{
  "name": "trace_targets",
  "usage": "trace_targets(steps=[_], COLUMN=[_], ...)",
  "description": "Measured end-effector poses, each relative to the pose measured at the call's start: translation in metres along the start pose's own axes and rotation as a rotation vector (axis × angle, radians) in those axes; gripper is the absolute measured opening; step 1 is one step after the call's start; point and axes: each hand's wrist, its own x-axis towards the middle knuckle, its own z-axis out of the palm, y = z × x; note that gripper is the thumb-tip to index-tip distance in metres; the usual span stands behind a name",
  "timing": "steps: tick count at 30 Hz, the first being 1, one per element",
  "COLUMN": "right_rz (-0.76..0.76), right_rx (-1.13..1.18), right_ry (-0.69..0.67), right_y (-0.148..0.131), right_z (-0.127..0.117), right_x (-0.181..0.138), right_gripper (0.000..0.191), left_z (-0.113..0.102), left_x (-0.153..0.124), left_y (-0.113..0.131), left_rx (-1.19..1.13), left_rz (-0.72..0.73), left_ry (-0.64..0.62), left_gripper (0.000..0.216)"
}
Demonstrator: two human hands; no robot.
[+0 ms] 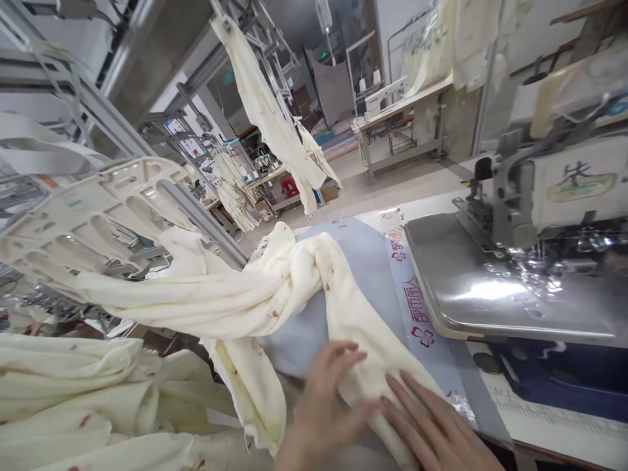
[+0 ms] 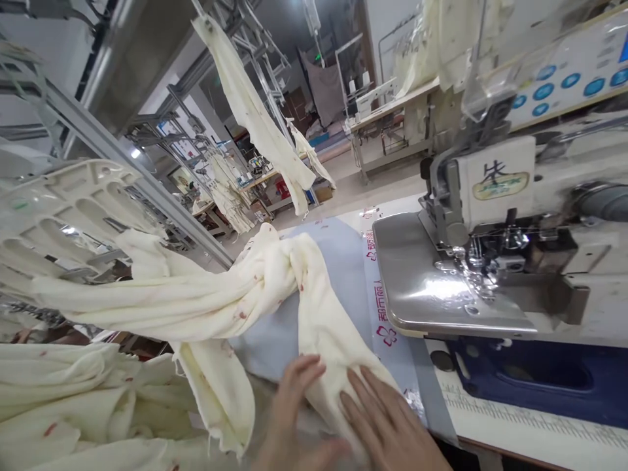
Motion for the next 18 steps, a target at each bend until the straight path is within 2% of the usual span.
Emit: trace_targets(steps=[1,2,3,5,7,10,12,14,16,18], right_rz=[0.036,0.059,0.069,0.100,0.182,0.285,0.296,0.317,0.372,0.435], right_rx=[0.022,0.055,0.088,0.164,0.243,0.348,0.397,0.455,0.533,0.623], right_ry=[-0.003,-0.003,-0.007,-0.023,-0.054,-0.100,-0.106,-0.111,-0.092,-0.073], right_y=[-0.003,-0.004,-0.003,0.002,0.012,0.029,0.038,0.042,0.042,0.041], right_z=[0.006,0.010,0.011,0.005,-0.009,-0.035,-0.049,-0.060,-0.069,-0.076], right_x=[0.002,0.004,0.006,0.010,0.015,0.019,0.020,0.024,0.031,0.035], right_gripper=[0.041,0.042,0.042,0.038,0.033,0.030,0.031,0.031,0.032,0.038], left_z=[0.018,0.037,0.055,0.085,0.100,0.095,0.087,0.084,0.090,0.100], left_x=[-0.028,-0.051,-0.068,-0.084,-0.081,-0.064,-0.054,-0.045,-0.037,-0.030], left_y=[0.011,0.020,0.029,0.044,0.054,0.056,0.051,0.048,0.054,0.067], left_rx=[0.005,0.027,0.043,0.067,0.010,-0.203,-0.303,-0.318,-0.283,-0.232], left_rz=[-0.025,0.020,-0.066,-0.265,-0.397,-0.377,-0.305,-0.215,-0.173,-0.207], left_ry=[0.094,0.217,0.282,0.407,0.548,0.752,0.768,0.683,0.588,0.548], left_gripper=[0.066,0.086,0.095,0.083,0.063,0.023,0.021,0.015,0.011,0.022])
